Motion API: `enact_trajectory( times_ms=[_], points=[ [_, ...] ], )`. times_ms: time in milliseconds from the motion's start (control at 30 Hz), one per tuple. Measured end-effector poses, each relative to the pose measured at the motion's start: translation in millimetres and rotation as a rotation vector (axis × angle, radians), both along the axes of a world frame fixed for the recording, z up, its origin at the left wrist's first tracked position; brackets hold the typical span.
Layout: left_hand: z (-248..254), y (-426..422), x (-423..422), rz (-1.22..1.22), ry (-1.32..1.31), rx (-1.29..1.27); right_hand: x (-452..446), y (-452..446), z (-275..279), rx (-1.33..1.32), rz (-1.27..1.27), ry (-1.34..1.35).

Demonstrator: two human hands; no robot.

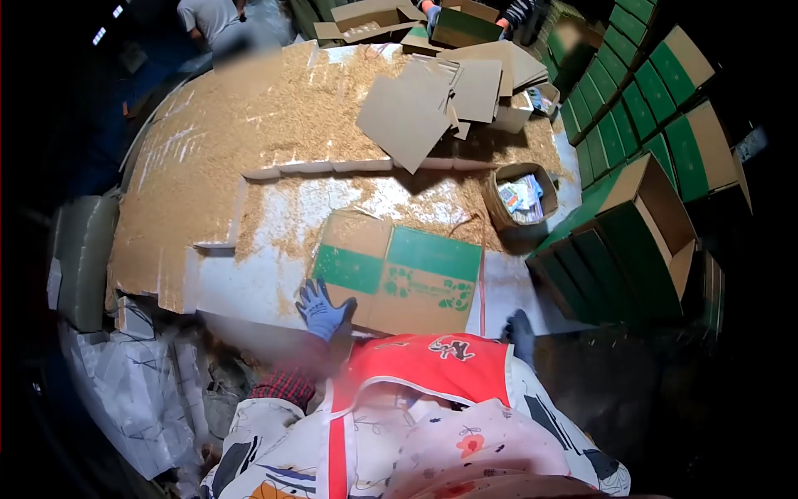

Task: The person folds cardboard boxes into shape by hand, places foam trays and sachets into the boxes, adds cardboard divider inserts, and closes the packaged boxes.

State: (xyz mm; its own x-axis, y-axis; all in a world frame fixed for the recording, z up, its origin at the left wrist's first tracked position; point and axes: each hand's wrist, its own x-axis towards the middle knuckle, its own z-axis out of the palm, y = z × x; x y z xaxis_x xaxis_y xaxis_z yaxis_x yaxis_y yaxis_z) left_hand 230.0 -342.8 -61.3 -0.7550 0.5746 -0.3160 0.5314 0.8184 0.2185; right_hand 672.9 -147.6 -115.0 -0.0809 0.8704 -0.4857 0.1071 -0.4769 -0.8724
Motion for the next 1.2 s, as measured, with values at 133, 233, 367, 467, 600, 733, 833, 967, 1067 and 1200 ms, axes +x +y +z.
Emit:
enact_trajectory(
  times_ms=[133, 233, 367, 467, 600, 733, 833, 967, 1067, 1200],
  points=[
    [-24, -8, 8, -0.068, -0.098, 0.093, -110, -4, 43, 0.188, 0.585, -0.657],
    [-32, -14, 23, -0.2, -0.083, 0.131, -117, 16, 58, 0.343, 0.62, -0.667],
    [-15, -20, 34, -0.651, 0.684, -0.253, -107, 51, 140, 0.443, 0.493, -0.172],
    [92, 3, 14, -0.857, 0.206, 0.07, -119, 93, 193, 0.154, 0.492, 0.314],
    [220, 19, 5, -0.887, -0.324, 0.244, -161, 96, 253, 0.028, 0.159, 0.682],
    [167, 23, -3, -1.045, -0.469, 0.317, -240, 82, 205, 0.458, 0.431, 0.2],
    [118, 23, -4, -0.999, -0.706, 0.474, -280, 66, 186, 0.64, 0.358, 0.115],
    [97, 4, -5, -0.533, -1.2, 0.83, -250, 63, 199, 0.646, 0.394, 0.133],
    [155, 20, 15, -0.285, -1.287, 1.016, -217, 69, 187, 0.846, 0.314, -0.002],
    [133, 71, 38, 0.096, -0.594, 1.395, -196, 75, 221, 0.945, 0.85, -0.153]
  ],
)
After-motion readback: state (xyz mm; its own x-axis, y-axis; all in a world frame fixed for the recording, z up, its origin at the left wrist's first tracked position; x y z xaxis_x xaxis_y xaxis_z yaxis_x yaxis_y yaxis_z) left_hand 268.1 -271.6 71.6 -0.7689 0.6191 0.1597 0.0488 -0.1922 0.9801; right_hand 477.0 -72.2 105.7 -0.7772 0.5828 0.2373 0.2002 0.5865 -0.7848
